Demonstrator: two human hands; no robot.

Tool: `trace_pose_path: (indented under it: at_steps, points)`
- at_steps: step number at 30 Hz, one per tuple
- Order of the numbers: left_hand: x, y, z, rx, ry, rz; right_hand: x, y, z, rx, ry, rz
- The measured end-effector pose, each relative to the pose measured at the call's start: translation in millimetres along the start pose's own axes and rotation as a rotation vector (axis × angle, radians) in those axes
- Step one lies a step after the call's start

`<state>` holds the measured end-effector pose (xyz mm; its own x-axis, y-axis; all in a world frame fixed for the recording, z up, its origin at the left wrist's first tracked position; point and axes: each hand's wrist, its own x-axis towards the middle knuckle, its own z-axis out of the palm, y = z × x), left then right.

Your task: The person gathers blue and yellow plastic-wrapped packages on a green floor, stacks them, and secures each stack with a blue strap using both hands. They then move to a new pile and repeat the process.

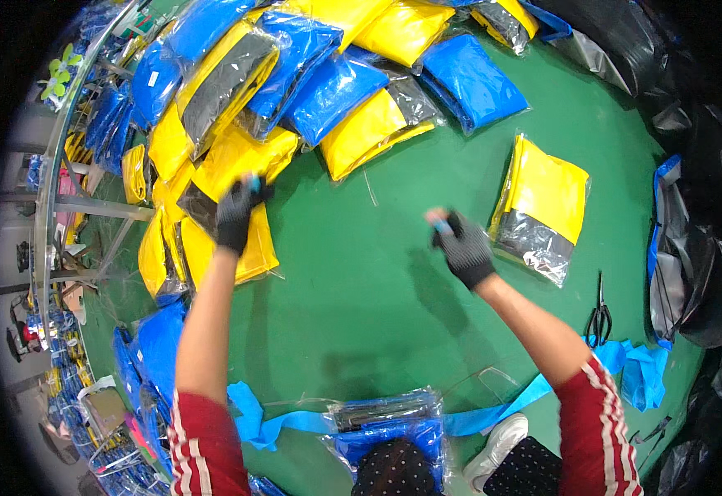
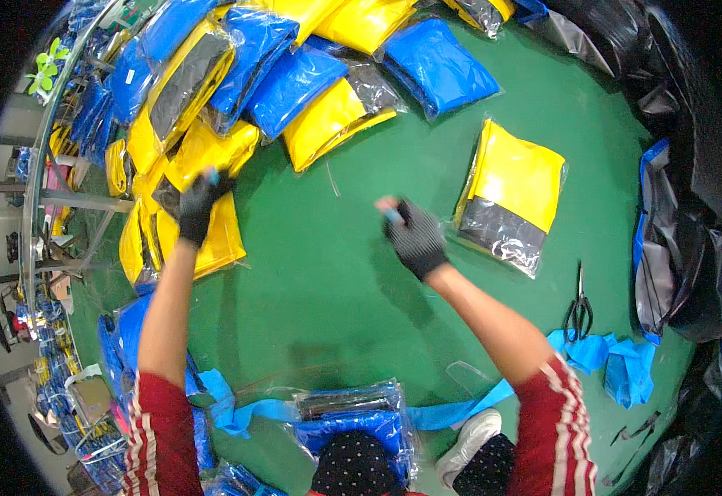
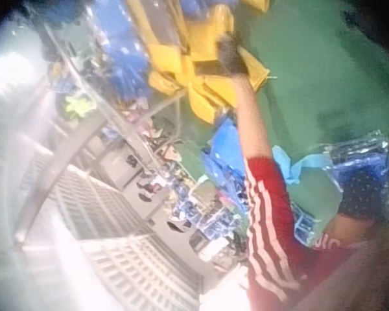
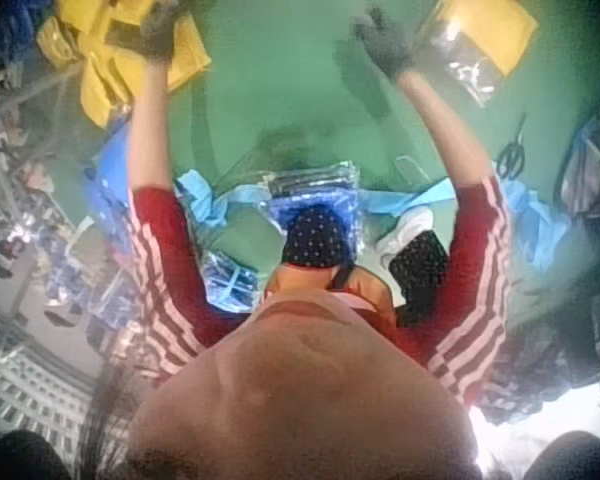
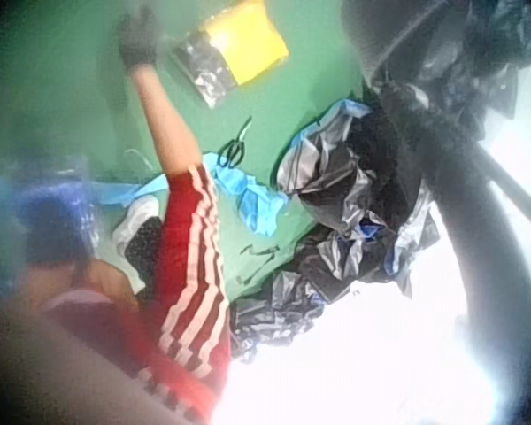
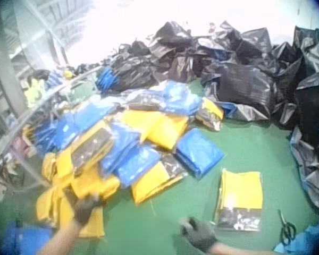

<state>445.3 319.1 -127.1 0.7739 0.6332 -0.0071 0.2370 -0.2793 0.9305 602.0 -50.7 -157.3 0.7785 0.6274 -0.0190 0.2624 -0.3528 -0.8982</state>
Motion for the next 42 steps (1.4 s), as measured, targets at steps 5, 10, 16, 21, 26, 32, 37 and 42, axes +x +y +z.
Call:
trace_pose_path:
  at_steps: [5,10,16,21,26,32,37,42]
  points:
    - [117.8,-21.1,17.8,0.286,-0.407,-0.056,146.7,-54.9,115.6,0.84,-0.105,0.218]
    - [110.0,-35.0,46.2,-0.038,-0.26,-0.115,180.4,-76.7,139.6,0.73,-0.222,0.134]
    - [-47.3,-3.3,99.7,-0.194,0.212,-0.006,110.1,-43.6,95.3,0.783,-0.398,0.021]
    - [-191.0,55.0,145.2,-1.232,0.228,-0.635,6.0,-53.0,35.1,0.521,-0.429,0.351]
    - [-256.4,146.3,188.9,-0.338,0.176,-0.359,-84.9,-70.1,-22.5,0.473,-0.339,0.19]
    - [-248.8,184.8,232.6,0.093,0.141,0.107,-116.6,-80.6,-65.4,-0.046,-0.138,-0.089]
    - [-262.8,177.8,243.2,0.29,-0.04,0.229,-139.0,-64.4,-87.9,-0.316,-0.032,-0.239]
    - [-276.5,173.0,254.7,0.548,-0.224,0.221,-161.0,-49.5,-91.8,-0.623,-0.197,-0.214]
